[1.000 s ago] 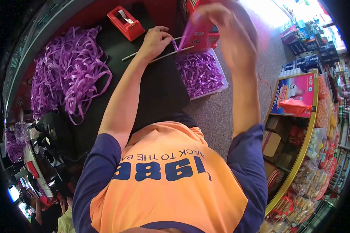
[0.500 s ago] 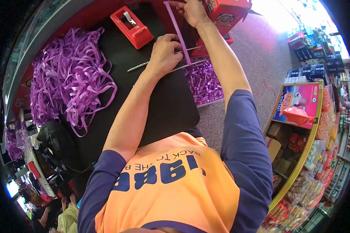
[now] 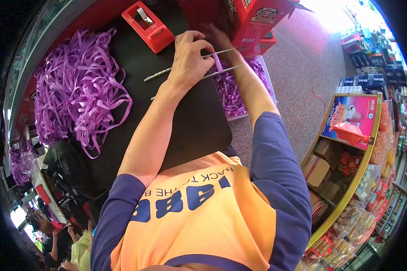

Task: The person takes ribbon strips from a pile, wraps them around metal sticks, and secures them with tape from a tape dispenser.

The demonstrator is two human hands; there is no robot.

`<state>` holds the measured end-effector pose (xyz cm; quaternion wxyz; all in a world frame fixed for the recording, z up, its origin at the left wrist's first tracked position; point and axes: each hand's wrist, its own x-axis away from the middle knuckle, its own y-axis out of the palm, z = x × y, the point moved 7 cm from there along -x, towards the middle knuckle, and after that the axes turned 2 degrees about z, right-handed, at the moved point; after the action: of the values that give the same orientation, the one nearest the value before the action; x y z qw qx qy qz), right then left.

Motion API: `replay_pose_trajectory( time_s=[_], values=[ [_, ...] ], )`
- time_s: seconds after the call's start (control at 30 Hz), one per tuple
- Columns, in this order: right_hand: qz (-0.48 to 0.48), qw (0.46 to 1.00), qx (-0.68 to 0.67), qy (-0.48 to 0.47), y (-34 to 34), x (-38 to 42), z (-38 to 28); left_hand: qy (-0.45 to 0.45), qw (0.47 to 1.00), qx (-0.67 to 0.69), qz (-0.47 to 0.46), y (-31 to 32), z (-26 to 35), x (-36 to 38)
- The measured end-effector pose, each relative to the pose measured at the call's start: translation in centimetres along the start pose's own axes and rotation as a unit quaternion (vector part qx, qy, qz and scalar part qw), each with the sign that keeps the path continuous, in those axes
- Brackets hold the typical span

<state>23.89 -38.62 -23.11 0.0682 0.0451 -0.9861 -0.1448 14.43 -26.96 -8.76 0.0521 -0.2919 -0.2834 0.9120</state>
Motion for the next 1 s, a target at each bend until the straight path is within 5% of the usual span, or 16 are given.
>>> replay_pose_trajectory(
  time_s=[0.07, 0.1, 0.17, 0.2, 0.27, 0.47, 1.0],
  values=[
    [-0.125, 0.990, 0.053, -0.041, -1.3, 1.3, 4.8, -0.010, 1.000, -0.006, -0.015, 0.1, -0.1, 0.0],
    [-0.052, 0.996, 0.053, 0.044, -3.9, 2.9, 8.3, -0.009, 1.000, -0.006, -0.016, 0.1, -0.2, -0.1],
    [0.040, 0.949, 0.260, -0.176, -5.2, 7.9, 9.1, -0.023, 0.999, 0.006, -0.031, 0.2, -0.5, -0.1],
    [0.057, 0.872, 0.376, -0.309, -5.1, 11.2, 8.4, -0.028, 0.999, 0.001, -0.040, 0.1, -0.3, -0.1],
    [0.120, 0.982, 0.132, -0.067, -5.1, 16.1, 7.6, -0.023, 0.999, -0.003, -0.044, 0.2, -0.3, -0.2],
    [0.228, 0.939, 0.228, -0.121, -4.1, 26.7, 2.1, 0.004, 0.998, -0.023, -0.053, 0.7, -0.8, -0.1],
    [0.201, 0.920, 0.235, -0.242, 2.1, 31.2, -8.5, -0.003, 0.997, -0.023, -0.078, 0.8, -1.0, 0.0]
  ],
)
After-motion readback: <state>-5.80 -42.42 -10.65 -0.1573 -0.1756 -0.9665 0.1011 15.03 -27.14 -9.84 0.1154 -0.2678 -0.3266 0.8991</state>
